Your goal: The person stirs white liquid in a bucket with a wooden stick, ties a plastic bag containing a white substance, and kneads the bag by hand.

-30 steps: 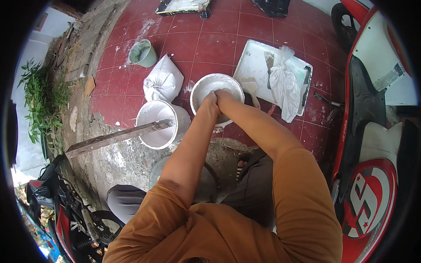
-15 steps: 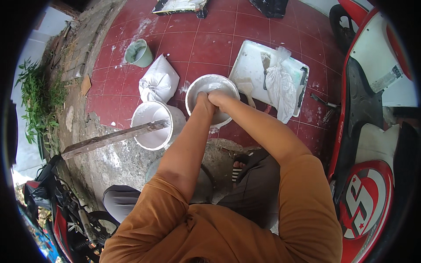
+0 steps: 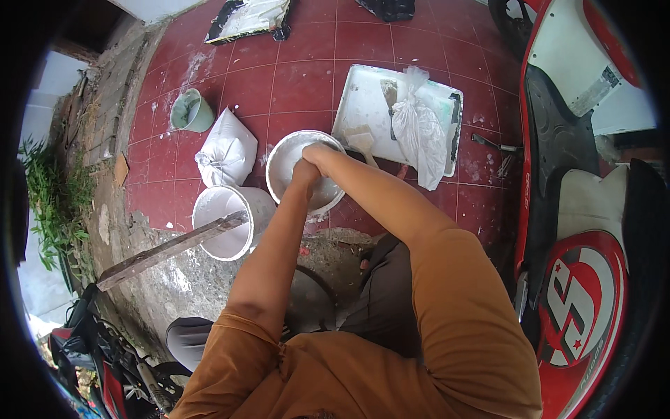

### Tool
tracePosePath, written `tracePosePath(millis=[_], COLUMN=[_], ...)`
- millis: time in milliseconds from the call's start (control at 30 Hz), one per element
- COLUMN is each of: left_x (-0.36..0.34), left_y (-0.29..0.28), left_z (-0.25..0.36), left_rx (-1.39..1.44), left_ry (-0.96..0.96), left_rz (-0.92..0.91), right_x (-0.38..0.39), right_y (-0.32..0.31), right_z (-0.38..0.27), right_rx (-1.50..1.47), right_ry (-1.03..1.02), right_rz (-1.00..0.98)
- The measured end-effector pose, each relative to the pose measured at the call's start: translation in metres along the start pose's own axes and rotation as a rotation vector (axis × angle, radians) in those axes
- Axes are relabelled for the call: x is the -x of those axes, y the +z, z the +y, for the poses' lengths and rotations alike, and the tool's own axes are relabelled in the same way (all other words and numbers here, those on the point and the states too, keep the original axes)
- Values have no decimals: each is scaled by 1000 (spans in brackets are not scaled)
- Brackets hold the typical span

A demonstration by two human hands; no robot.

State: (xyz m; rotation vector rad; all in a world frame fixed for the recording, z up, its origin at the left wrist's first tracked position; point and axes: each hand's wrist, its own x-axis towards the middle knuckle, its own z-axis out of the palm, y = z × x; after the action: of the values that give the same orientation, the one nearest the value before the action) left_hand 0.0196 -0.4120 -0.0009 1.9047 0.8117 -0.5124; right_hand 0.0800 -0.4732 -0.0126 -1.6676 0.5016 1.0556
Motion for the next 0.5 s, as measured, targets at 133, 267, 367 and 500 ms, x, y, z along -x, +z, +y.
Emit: tracePosePath(millis=[133, 267, 367, 500], left_x=[19, -24, -42, -34], left_y=[18, -12, -1, 9], left_z=[20, -25, -31, -22], left_rx=[796, 1238, 1366, 1411], left_ry=[-380, -398, -325, -274], left_rz=[30, -25, -148, -34], right_x=[-14, 36, 48, 62], right_y=[4, 64, 59, 22], right_z=[21, 15, 13, 4], right_rx=[-55, -68, -153, -85], right_ry=[-89, -34, -145, -57], right_rz=[85, 115, 112, 56])
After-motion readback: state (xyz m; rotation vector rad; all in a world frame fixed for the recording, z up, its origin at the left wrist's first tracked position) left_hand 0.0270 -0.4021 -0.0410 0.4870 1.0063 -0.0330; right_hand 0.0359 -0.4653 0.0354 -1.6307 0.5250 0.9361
